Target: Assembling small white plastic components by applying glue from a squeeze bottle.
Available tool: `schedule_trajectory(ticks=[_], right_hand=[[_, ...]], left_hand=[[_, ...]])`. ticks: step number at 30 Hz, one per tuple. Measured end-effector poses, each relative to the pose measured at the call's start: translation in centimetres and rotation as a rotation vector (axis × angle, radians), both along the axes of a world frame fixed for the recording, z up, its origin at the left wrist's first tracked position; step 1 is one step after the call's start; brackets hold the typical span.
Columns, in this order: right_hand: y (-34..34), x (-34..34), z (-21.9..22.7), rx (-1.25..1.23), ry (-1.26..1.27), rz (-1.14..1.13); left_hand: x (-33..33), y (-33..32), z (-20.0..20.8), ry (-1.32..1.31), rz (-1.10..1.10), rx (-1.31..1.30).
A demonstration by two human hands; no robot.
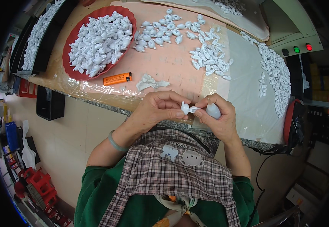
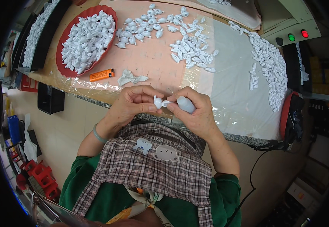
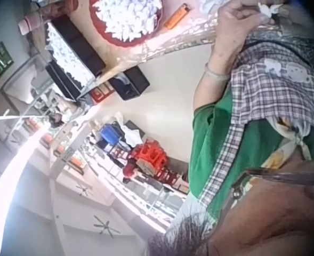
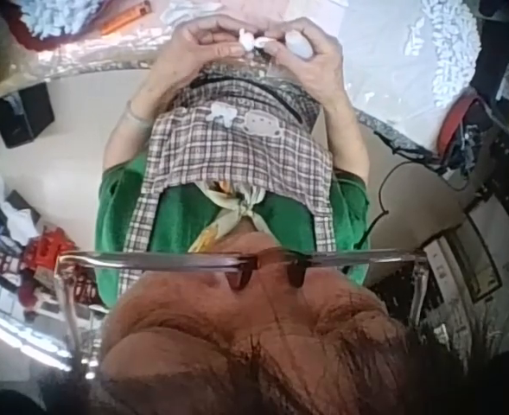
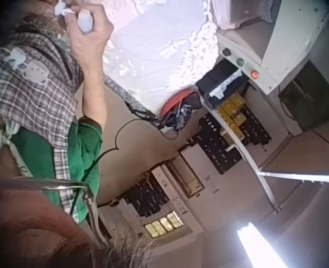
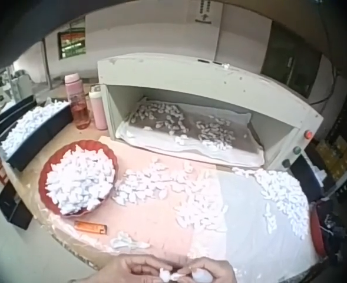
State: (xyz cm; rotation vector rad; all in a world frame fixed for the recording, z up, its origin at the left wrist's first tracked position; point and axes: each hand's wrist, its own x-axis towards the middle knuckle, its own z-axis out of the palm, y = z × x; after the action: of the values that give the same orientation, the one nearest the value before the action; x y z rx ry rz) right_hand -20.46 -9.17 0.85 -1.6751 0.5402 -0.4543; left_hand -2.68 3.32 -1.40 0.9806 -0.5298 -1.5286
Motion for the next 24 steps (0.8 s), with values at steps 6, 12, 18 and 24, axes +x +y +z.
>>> schedule_trajectory(ticks=[6,12,18,24], right_hand=[[0.9,0.2,-0.6,0.097,-0.019,0.004],[0.8,-0.1,-1.4,0.079,-0.079,-0.002],[0.8,-0.5,-2.1,0.022,-0.081,0.026],[1.3,-1.1,-2.3,0.07,-0.133,0.063]], left_hand=[[-0.3,-0.1,-0.1,-0.102,0.024,-0.068],[-0.2,-0.4,0.2,-0.16,0.029,-0.118],[-0.6,-0.2,0.2,-0.197,0.035,-0.095],[-0.5,-0.1,0.4,-0.268,-0.039,-0.104]])
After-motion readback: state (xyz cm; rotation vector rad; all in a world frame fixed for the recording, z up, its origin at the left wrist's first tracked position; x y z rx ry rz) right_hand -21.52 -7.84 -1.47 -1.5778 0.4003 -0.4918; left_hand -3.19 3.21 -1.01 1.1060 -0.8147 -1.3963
